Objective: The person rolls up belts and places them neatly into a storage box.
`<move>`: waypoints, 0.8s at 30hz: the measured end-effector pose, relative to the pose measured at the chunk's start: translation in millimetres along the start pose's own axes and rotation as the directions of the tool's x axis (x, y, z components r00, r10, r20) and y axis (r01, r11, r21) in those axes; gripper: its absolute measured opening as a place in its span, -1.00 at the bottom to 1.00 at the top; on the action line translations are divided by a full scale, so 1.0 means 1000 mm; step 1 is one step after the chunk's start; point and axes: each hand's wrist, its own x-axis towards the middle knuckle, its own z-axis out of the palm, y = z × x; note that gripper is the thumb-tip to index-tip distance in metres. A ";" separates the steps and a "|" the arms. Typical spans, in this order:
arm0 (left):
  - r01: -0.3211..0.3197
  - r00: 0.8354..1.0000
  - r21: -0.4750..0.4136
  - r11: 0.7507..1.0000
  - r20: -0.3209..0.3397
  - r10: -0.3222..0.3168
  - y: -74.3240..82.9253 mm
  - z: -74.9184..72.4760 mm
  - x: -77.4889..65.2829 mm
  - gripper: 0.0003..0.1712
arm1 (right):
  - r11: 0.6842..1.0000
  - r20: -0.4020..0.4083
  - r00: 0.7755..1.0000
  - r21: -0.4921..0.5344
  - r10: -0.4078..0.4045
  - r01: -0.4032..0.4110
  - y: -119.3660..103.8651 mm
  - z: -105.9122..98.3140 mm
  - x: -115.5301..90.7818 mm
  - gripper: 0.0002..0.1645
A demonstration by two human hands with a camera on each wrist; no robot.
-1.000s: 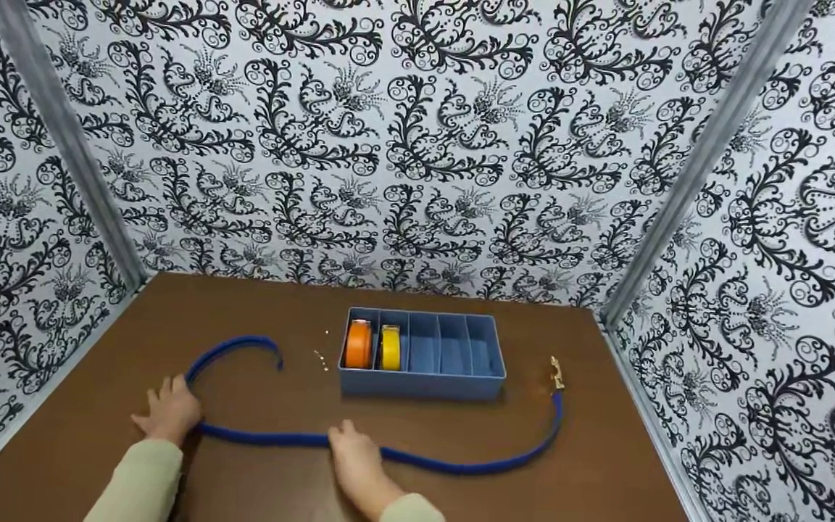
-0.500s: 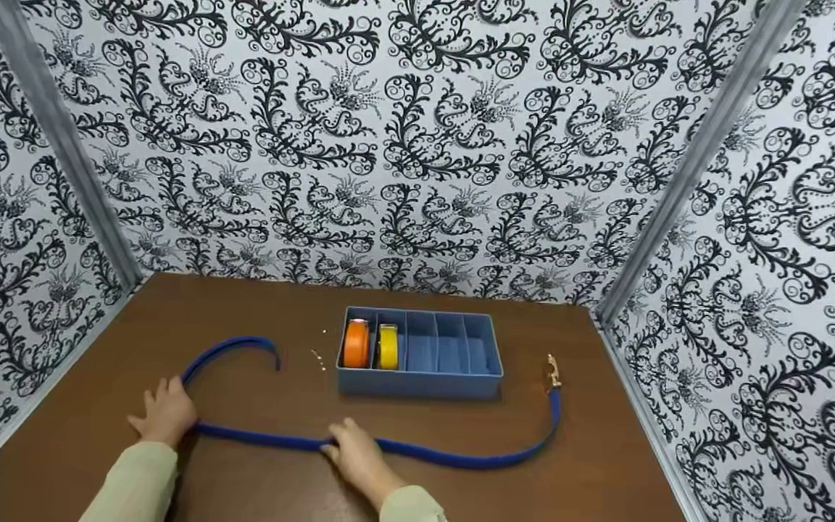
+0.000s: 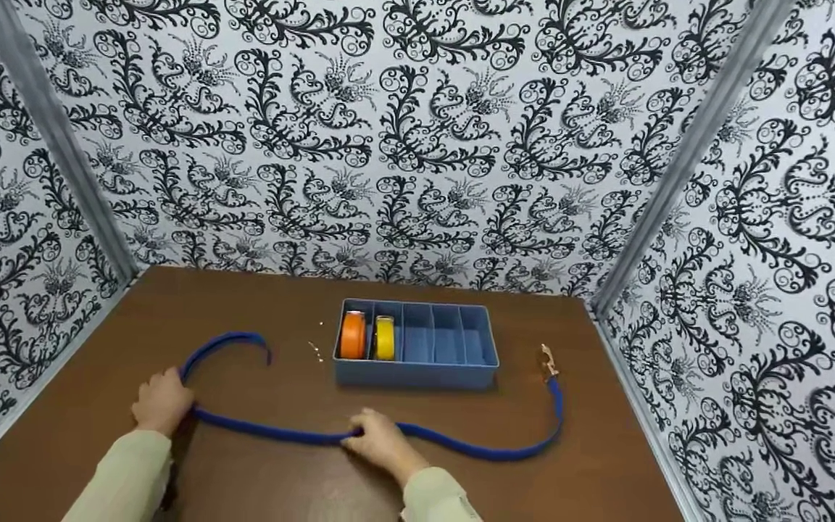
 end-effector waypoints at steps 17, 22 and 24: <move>-0.002 0.997 -0.097 0.995 0.075 0.009 -0.008 -0.015 0.005 -0.32 | 0.987 -0.036 0.992 0.107 0.123 -0.118 0.048 -0.053 -0.007 -0.63; 0.012 0.992 -0.139 0.990 0.127 0.006 -0.013 -0.025 0.000 -0.24 | 0.984 -0.089 0.988 0.138 0.127 -0.114 0.053 -0.049 -0.006 -0.60; 0.015 0.992 -0.137 0.991 0.129 0.003 -0.017 -0.029 -0.002 -0.24 | 0.986 -0.121 0.986 0.134 0.116 -0.099 0.054 -0.046 -0.006 -0.60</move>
